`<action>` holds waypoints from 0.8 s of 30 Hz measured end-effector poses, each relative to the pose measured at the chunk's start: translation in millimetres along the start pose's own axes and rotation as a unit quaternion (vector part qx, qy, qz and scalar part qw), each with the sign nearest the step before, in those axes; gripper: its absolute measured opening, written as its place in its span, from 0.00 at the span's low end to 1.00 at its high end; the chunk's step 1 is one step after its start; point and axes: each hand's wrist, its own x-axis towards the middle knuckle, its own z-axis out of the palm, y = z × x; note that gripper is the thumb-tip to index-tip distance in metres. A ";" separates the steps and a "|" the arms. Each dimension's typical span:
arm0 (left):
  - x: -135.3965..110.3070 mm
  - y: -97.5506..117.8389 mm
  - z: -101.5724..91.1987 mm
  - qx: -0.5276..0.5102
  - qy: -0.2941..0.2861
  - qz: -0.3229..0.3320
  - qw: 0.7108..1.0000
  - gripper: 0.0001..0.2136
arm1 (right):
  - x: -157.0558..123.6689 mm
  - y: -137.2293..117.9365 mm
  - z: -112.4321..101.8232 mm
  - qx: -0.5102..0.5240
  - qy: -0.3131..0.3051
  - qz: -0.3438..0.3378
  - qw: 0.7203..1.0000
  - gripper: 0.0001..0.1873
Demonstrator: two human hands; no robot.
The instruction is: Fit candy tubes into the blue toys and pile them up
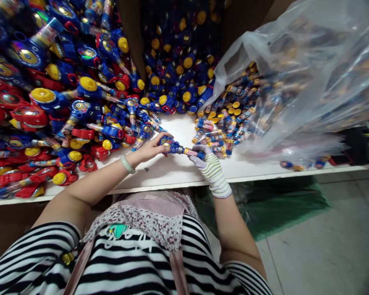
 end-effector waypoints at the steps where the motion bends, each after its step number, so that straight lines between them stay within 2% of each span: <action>1: -1.2 1.7 0.3 0.004 0.003 0.007 1.000 0.23 | 2.2 -3.2 4.2 -0.049 -0.022 -0.015 0.998 0.20; 3: -2.5 5.6 2.2 0.029 0.017 0.025 0.999 0.21 | 5.4 -9.4 11.0 -0.159 -0.069 -0.047 0.984 0.21; 5: -3.3 9.8 5.9 0.075 0.047 0.044 0.995 0.19 | 6.8 -15.4 16.7 -0.274 -0.103 -0.066 0.954 0.22; 8: -4.0 15.9 11.9 0.131 0.112 0.064 0.983 0.17 | 7.0 -25.3 23.5 -0.403 -0.103 -0.064 0.907 0.23; 11: -5.1 23.2 12.2 0.181 0.096 0.092 0.974 0.17 | 5.1 -33.9 27.1 -0.450 -0.115 -0.055 0.884 0.25; 13: -7.0 29.4 8.4 0.222 0.057 0.123 0.966 0.17 | 1.2 -35.3 29.5 -0.408 -0.129 -0.046 0.903 0.26; 16: -11.4 39.7 0.1 0.252 0.017 0.177 0.951 0.18 | -7.0 -27.3 37.1 -0.186 -0.177 0.011 0.966 0.30; 17: -12.7 42.7 -2.6 0.263 -0.008 0.197 0.944 0.19 | -8.8 -22.9 40.6 -0.096 -0.213 0.042 0.971 0.34; 19: -14.4 46.6 -6.8 0.299 -0.064 0.222 0.926 0.22 | -8.8 -14.8 47.4 0.019 -0.267 0.091 0.959 0.39; 21: -14.7 46.8 -9.1 0.329 -0.060 0.200 0.921 0.21 | -4.0 -10.9 52.1 -0.001 -0.242 0.084 0.966 0.37; 24: -14.2 41.1 -8.2 0.319 0.051 0.116 0.939 0.17 | 2.1 -14.4 54.5 -0.113 -0.112 0.023 0.987 0.31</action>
